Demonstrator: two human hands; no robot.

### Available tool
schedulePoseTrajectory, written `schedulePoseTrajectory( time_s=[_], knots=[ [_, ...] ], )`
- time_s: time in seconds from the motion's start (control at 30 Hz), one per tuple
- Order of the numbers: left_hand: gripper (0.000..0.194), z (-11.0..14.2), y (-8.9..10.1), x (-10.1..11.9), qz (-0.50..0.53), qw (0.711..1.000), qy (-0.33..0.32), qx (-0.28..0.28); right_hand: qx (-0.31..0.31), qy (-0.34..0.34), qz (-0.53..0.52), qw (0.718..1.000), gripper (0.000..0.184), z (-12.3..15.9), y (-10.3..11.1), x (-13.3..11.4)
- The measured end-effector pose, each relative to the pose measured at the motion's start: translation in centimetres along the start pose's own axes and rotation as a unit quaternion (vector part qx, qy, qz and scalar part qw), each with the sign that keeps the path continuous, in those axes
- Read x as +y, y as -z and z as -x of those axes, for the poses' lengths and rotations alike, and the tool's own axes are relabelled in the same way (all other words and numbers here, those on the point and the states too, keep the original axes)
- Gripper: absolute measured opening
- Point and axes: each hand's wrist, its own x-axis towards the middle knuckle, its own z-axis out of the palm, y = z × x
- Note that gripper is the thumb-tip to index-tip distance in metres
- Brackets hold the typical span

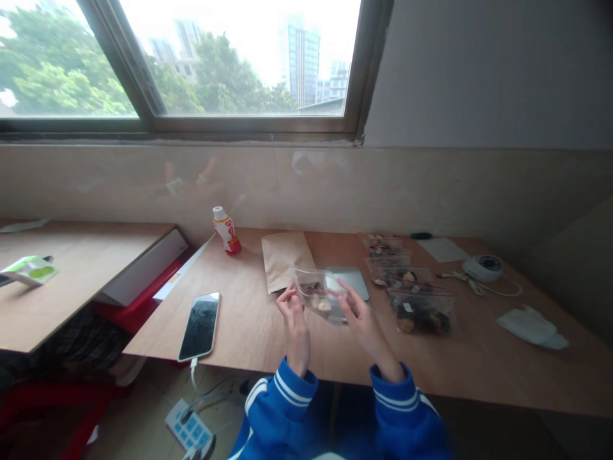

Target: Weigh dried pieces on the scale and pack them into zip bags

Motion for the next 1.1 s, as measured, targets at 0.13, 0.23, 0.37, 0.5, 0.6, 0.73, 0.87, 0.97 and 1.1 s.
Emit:
schedulePoseTrajectory(
  time_s=[0.13,0.23,0.37,0.5,0.6,0.73,0.87,0.97,1.1],
  knots=[
    [0.039,-0.8,0.6,0.9,-0.022,0.997,-0.052,-0.053,0.076,0.011,-0.08,0.994,0.043,0.1,1.7,-0.8],
    [0.04,-1.8,0.9,0.8,-0.006,0.991,-0.029,-0.131,0.1,0.011,-0.087,0.991,0.038,0.6,1.9,-1.3],
    [0.045,-2.4,0.9,-0.6,0.098,0.991,0.033,-0.084,0.118,0.013,-0.089,0.989,0.036,1.0,1.7,-0.9],
    [0.039,-1.9,0.6,-0.8,0.101,0.98,0.046,-0.165,0.206,-0.001,-0.147,0.967,0.032,0.8,2.3,0.1],
    [0.029,-0.8,-0.1,0.3,0.062,0.966,0.02,-0.25,0.263,-0.01,-0.169,0.95,0.032,0.6,2.7,0.5],
    [0.027,0.7,-1.4,1.7,0.004,0.975,-0.051,-0.215,0.26,0.024,-0.079,0.962,0.034,1.0,2.1,0.1],
    [0.028,1.4,-1.6,2.1,-0.081,0.971,-0.092,-0.203,0.293,0.061,-0.01,0.954,0.033,1.5,1.4,-0.5],
    [0.03,1.5,-1.2,1.9,-0.048,0.989,-0.067,-0.122,0.365,0.063,-0.03,0.928,0.034,1.6,1.7,-1.4],
    [0.031,1.3,-0.8,2.2,-0.031,0.99,-0.053,-0.123,0.363,0.045,-0.055,0.929,0.038,1.4,2.4,-2.2]
  ],
)
